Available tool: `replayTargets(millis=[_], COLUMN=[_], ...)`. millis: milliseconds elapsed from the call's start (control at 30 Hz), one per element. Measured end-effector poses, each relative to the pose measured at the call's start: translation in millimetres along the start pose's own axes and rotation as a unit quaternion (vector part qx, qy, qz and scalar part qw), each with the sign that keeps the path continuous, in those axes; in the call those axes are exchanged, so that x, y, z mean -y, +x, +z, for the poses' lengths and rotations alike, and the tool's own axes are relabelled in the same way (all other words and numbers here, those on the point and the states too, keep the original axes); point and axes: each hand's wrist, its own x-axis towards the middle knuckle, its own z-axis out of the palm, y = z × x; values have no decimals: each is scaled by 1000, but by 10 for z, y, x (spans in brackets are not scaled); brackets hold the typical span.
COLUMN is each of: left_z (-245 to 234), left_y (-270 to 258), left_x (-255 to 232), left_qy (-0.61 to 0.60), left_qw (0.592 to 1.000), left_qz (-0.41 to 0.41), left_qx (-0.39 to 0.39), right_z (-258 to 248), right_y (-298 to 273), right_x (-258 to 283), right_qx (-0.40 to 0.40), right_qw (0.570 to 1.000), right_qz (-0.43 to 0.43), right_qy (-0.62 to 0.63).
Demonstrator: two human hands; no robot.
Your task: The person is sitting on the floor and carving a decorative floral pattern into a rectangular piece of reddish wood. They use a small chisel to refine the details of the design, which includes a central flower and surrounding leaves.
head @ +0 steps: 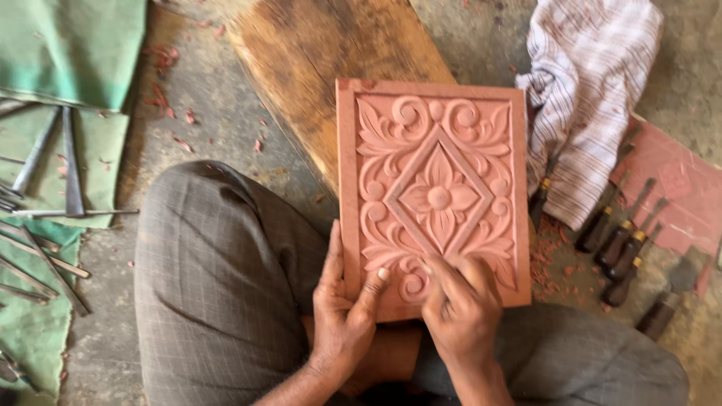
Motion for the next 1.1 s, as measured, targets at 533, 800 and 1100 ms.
replayTargets(millis=[533,800,1100], left_z=[-18,1,-11], left_y=[-3,38,24], left_x=[-25,-58,-41], left_qy=[21,23,51], left_qw=[1000,1000,998], left_qz=[-11,12,15], left_qx=[-5,-10,-14], right_z=[-125,-158,-146], right_y=[138,255,300], right_x=[21,-21,-89], right_qx=[45,52,97], right_qw=[999,996,987], right_qz=[-1,-71,-124], right_qy=[23,14,31])
